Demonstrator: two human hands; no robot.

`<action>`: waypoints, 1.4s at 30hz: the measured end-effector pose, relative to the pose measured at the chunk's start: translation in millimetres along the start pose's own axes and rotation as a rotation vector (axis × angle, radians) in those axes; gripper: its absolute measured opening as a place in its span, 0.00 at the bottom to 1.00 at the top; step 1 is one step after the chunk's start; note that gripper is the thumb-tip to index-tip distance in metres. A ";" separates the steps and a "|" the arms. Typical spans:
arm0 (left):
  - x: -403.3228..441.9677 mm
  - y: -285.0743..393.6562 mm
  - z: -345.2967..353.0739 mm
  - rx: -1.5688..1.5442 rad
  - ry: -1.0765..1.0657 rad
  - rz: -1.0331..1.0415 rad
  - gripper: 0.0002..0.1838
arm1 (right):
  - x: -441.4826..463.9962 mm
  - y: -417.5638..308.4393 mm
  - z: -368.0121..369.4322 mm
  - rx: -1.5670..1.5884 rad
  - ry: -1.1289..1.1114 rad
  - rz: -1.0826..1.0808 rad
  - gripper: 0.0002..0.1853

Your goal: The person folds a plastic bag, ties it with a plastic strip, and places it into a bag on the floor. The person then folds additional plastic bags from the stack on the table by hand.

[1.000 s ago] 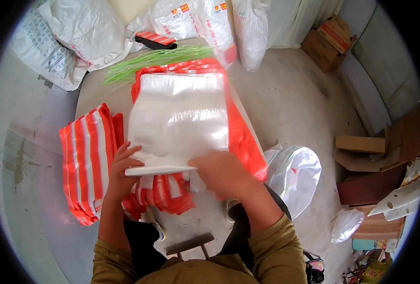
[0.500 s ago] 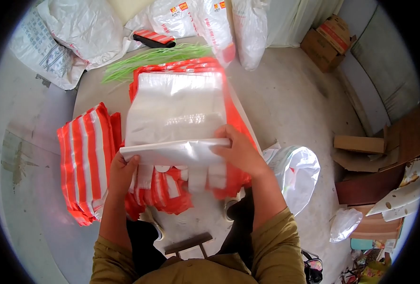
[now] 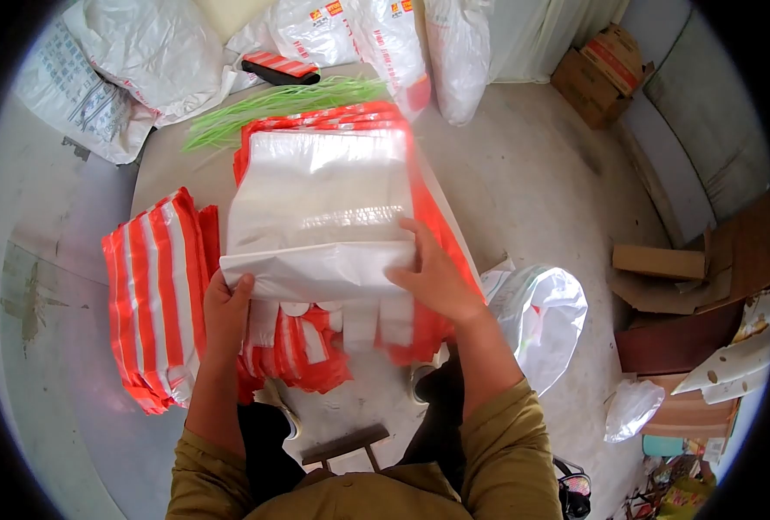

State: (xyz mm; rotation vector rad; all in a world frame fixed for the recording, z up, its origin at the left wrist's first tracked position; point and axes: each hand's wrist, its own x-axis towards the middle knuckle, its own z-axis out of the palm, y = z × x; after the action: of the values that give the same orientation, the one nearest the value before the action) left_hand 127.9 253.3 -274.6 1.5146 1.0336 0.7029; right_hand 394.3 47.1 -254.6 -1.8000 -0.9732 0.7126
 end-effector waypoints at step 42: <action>-2.4 9.1 4.3 0.134 0.143 0.119 0.30 | 7.9 13.3 25.0 0.137 0.136 -0.043 0.23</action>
State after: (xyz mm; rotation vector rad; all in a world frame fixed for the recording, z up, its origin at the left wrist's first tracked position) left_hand 132.6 249.1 -266.4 1.6718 1.1229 0.8496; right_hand 382.5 61.9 -277.0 -1.6794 -0.8500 0.6069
